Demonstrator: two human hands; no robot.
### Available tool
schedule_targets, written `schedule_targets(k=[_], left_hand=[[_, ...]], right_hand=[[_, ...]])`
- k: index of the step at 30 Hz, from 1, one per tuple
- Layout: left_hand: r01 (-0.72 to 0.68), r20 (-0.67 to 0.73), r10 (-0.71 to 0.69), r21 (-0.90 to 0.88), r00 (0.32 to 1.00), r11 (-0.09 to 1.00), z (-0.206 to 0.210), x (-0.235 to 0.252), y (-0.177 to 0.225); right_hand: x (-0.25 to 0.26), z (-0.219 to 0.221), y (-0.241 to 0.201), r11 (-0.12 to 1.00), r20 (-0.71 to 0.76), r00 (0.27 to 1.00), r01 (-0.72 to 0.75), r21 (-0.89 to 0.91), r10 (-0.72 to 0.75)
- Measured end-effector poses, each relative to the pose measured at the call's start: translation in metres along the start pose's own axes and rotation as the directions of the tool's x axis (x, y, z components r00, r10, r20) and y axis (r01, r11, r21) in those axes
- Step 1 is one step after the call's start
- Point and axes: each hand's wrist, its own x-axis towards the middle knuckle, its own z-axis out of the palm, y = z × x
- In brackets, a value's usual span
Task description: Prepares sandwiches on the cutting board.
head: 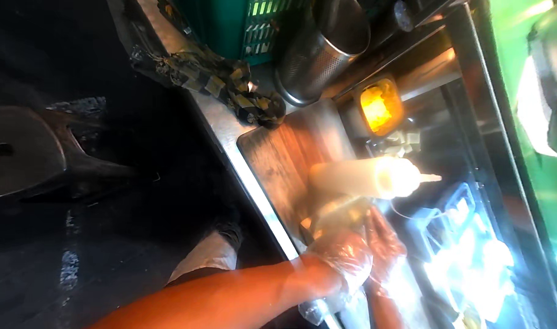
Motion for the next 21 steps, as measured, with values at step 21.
schedule_targets(k=[21], left_hand=[[0.069, 0.037, -0.068, -0.023, 0.997, 0.997, 0.002, -0.072, -0.007]], right_hand=[[-0.056, -0.001, -0.032, 0.997, 0.011, 0.998, -0.055, 0.056, 0.054]])
